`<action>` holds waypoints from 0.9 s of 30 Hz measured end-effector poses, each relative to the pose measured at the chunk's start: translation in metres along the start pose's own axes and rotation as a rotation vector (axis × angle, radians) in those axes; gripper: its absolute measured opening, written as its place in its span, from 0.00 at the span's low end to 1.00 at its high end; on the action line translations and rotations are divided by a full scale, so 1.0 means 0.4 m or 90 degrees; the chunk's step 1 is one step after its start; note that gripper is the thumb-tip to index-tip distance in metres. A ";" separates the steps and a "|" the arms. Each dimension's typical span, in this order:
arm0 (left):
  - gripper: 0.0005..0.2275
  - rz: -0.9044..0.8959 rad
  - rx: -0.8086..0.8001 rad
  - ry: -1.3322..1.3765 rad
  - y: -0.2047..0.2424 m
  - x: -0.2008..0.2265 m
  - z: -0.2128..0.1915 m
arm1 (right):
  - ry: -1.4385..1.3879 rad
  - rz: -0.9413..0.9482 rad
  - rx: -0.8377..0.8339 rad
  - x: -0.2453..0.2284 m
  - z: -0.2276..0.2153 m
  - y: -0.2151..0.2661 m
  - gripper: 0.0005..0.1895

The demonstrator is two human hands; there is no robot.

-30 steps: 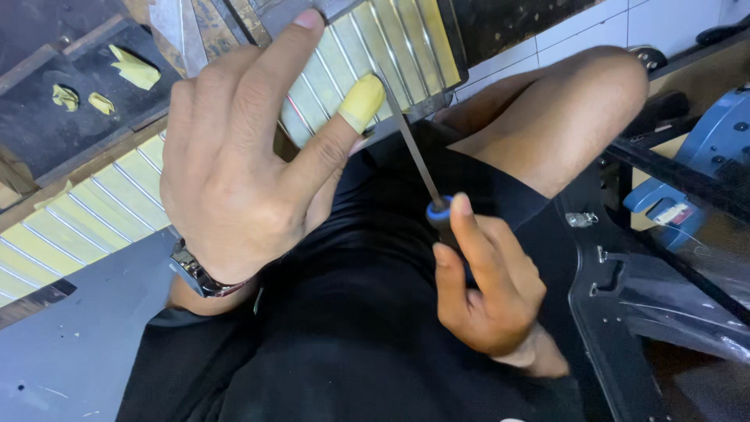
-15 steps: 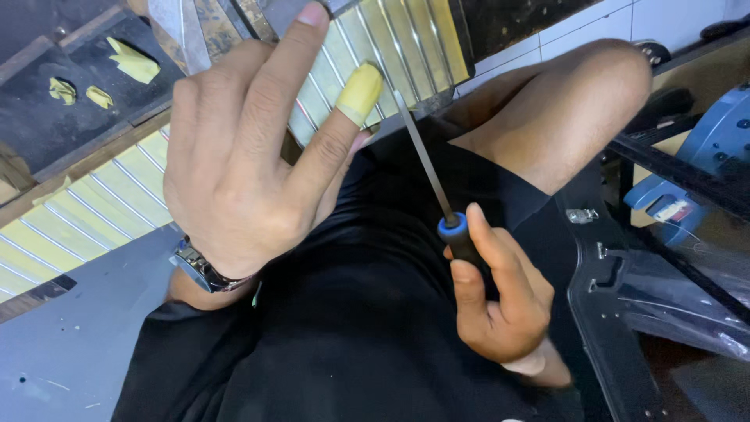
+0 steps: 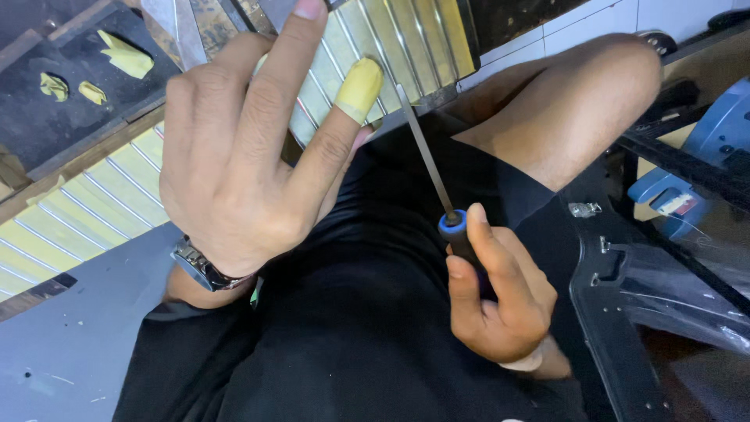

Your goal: The person uses a screwdriver to scrape the surface of a guitar fretboard clamped in a vise. They hold the neck with their left hand and repeatedly scrape along the frets with the screwdriver in their right hand.

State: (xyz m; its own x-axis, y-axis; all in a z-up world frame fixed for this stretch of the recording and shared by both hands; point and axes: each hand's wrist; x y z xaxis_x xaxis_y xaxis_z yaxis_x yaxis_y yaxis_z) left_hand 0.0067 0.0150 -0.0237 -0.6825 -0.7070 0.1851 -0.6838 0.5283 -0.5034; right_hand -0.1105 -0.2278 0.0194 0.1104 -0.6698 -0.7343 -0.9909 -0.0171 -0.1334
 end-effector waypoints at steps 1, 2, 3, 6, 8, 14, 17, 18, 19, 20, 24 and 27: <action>0.14 -0.001 0.015 0.001 -0.005 0.004 0.000 | 0.025 -0.006 0.008 -0.003 0.000 0.007 0.18; 0.14 0.003 0.016 0.001 -0.003 -0.003 0.001 | 0.025 -0.006 0.012 -0.012 0.005 -0.031 0.18; 0.14 0.008 0.008 0.025 -0.002 -0.007 0.001 | 0.066 -0.038 -0.017 -0.021 0.007 -0.068 0.19; 0.15 0.011 -0.005 0.033 -0.001 -0.001 -0.010 | 0.040 -0.049 -0.040 -0.020 0.024 -0.123 0.20; 0.15 0.008 -0.001 0.021 -0.001 -0.001 -0.009 | -0.020 -0.033 -0.033 -0.010 0.017 -0.109 0.20; 0.15 0.018 -0.002 0.012 0.006 -0.008 -0.009 | -0.042 0.035 0.019 0.017 0.005 0.034 0.22; 0.12 0.006 -0.004 0.042 -0.013 -0.004 -0.011 | 0.034 -0.041 -0.015 0.010 0.009 -0.028 0.21; 0.10 0.023 0.012 0.027 -0.017 -0.003 -0.013 | 0.044 -0.060 -0.017 0.003 0.017 -0.059 0.20; 0.10 0.040 0.027 0.011 -0.021 -0.004 -0.017 | 0.054 -0.079 -0.019 -0.005 0.026 -0.090 0.20; 0.10 0.042 0.029 0.006 -0.026 0.005 -0.026 | 0.052 -0.083 -0.016 -0.007 0.017 -0.091 0.20; 0.16 -0.043 -0.041 -0.014 -0.042 0.017 -0.034 | -0.034 0.027 0.051 0.007 -0.006 -0.059 0.20; 0.14 -0.022 -0.055 -0.051 -0.045 0.020 -0.037 | -0.049 0.101 0.096 0.027 -0.016 -0.011 0.21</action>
Point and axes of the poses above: each hand's wrist, its own y-axis away from the middle knuckle, its own z-axis out of the palm, x = y × z, and after that the axes turned 8 degrees about x, right-handed
